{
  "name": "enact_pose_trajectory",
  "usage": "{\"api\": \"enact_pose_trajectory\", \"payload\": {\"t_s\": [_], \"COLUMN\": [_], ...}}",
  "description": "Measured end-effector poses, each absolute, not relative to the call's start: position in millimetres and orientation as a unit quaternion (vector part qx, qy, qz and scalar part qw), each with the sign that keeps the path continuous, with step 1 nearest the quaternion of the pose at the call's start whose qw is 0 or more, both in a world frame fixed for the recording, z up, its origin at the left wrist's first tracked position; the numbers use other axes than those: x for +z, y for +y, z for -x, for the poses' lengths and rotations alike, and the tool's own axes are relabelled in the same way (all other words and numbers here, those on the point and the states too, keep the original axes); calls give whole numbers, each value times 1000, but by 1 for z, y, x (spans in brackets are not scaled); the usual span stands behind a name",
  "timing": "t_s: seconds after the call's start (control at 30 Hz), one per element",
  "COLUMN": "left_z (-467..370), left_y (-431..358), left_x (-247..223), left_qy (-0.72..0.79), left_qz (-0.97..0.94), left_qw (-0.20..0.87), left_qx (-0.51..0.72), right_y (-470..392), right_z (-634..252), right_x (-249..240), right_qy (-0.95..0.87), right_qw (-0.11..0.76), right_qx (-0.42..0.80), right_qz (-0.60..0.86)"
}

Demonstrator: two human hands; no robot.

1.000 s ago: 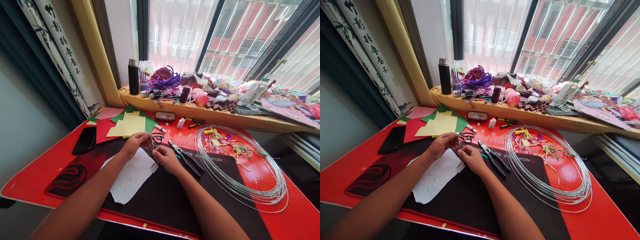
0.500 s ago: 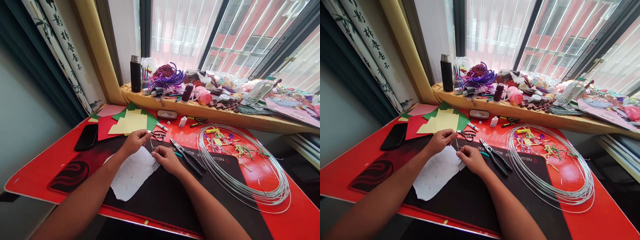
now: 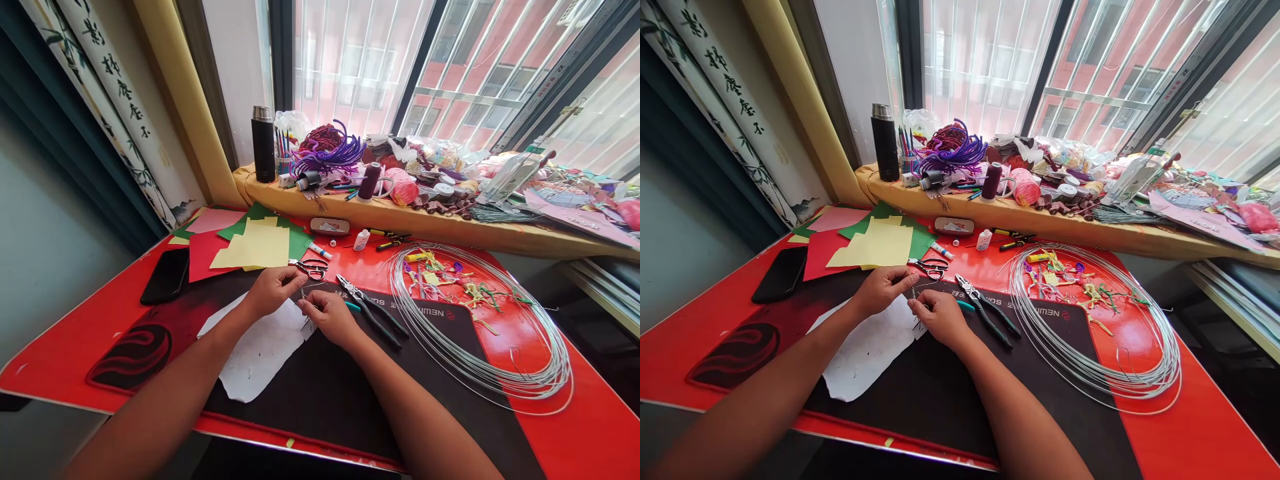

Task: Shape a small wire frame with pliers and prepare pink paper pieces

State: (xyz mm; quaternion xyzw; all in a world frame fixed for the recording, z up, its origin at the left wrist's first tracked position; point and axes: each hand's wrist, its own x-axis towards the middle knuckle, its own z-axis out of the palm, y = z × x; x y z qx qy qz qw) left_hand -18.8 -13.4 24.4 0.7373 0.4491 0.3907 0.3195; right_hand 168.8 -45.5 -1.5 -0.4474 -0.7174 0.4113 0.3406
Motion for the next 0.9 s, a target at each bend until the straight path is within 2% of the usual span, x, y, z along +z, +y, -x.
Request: {"api": "enact_pose_trajectory", "payload": {"t_s": [0.2, 0.5, 0.9], "left_z": [18, 19, 18], "left_y": [-14, -16, -15], "left_x": [25, 33, 32], "left_qy": [459, 463, 483], "left_qz": [-729, -717, -729], "left_qw": [319, 306, 278], "left_qx": [396, 422, 398], "right_y": [-44, -47, -46], "right_z": [-168, -172, -168], "right_x": [-5, 5, -3], "right_qy": [-717, -685, -726], "right_qw": [343, 346, 344], "right_qx": [394, 492, 382], "right_qz": [461, 410, 456]}}
